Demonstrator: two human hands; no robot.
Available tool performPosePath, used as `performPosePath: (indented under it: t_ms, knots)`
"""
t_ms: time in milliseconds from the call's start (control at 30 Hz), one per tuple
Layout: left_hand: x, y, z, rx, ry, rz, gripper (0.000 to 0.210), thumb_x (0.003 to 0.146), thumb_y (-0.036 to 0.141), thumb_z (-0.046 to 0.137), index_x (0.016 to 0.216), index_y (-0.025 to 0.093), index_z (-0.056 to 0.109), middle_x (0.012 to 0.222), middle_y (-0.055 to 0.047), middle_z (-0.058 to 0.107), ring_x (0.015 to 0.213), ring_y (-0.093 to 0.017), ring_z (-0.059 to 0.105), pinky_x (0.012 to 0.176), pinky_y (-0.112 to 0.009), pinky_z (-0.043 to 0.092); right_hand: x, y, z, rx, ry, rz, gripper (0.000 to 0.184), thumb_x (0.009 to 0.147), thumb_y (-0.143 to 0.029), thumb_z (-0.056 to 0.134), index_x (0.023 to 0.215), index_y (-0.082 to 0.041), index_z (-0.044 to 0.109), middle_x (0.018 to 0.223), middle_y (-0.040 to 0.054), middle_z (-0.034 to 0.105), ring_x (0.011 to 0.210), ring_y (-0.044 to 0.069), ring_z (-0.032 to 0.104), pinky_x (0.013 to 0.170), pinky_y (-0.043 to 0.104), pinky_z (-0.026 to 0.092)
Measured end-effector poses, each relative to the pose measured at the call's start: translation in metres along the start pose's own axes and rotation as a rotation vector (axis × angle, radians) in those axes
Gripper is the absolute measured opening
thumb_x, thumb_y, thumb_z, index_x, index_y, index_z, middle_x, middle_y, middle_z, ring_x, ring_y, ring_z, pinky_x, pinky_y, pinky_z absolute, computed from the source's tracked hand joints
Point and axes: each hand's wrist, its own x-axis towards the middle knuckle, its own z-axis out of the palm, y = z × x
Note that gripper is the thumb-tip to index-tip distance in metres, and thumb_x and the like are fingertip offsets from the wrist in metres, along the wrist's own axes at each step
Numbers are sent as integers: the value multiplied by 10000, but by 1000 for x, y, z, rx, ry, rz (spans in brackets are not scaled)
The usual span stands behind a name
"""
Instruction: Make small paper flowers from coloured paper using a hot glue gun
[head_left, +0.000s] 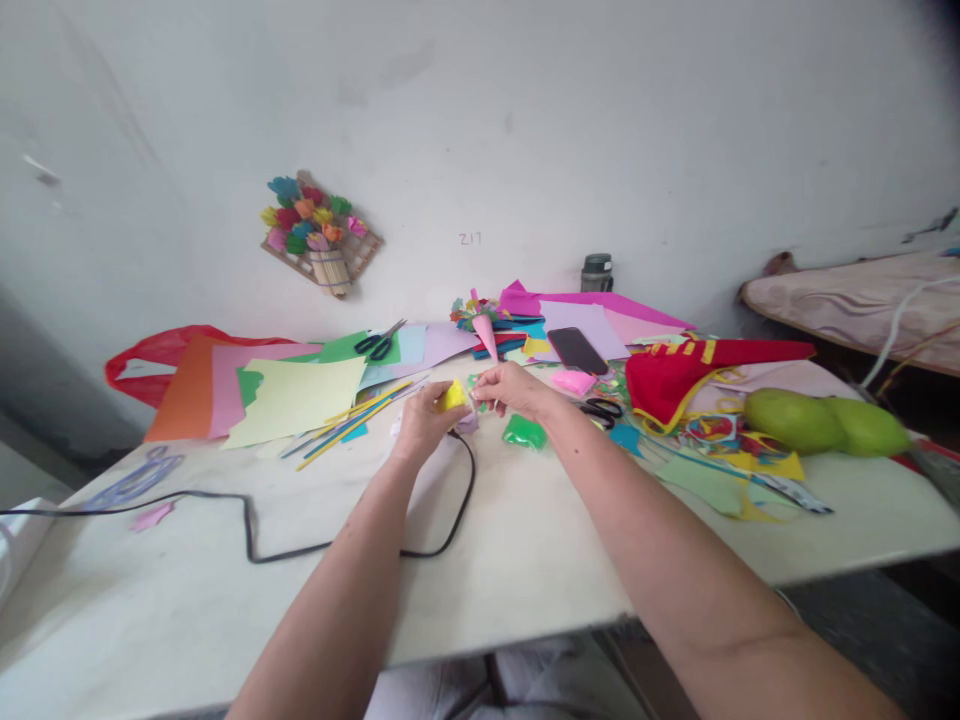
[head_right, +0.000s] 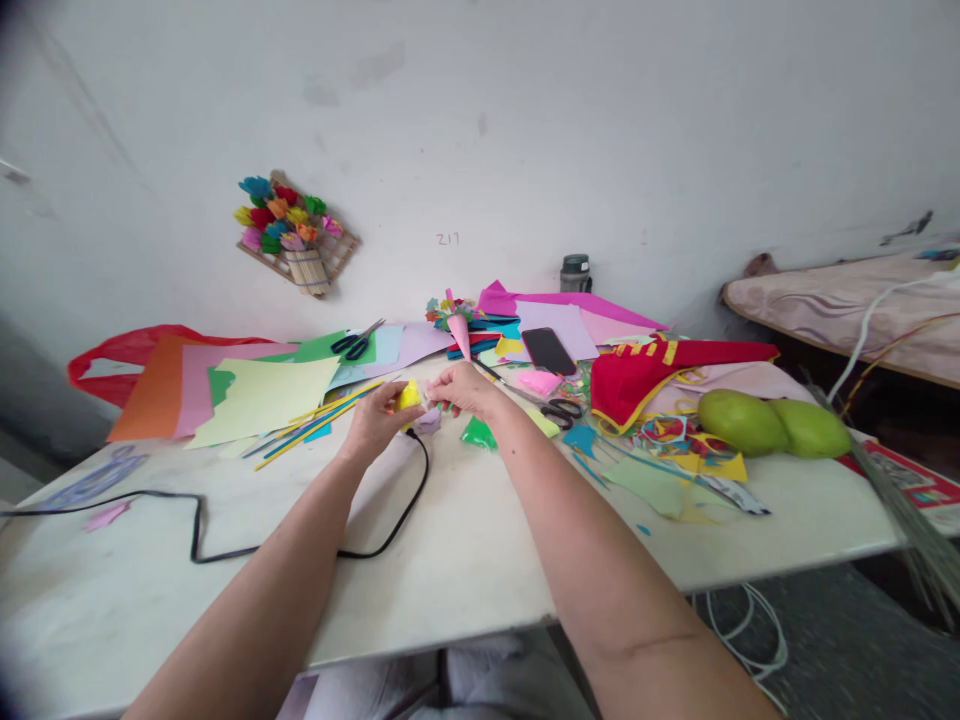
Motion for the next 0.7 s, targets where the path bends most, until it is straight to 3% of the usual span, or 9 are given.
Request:
performPosePath:
  t_ms: [400,700]
  knots:
    - [-1,6,-4,129,-13,4,447,603,413,652,958,142,627,819,-38,626,740,-162,539,693,-269,399,4,-1,5,-355,131,-10,68,622,-109,566,557,-115,586,423,-5,533,378,77,466,356,171,332]
    - [-1,4,-6,51,-35,-17,444,588,443,648,932,162,644,748,-7,605,700,-136,516,659,-244,387,3,11,-7,119,-99,90,53,652,-150,628,670,-109,599,519,-4,583,441,61,492,355,154,327]
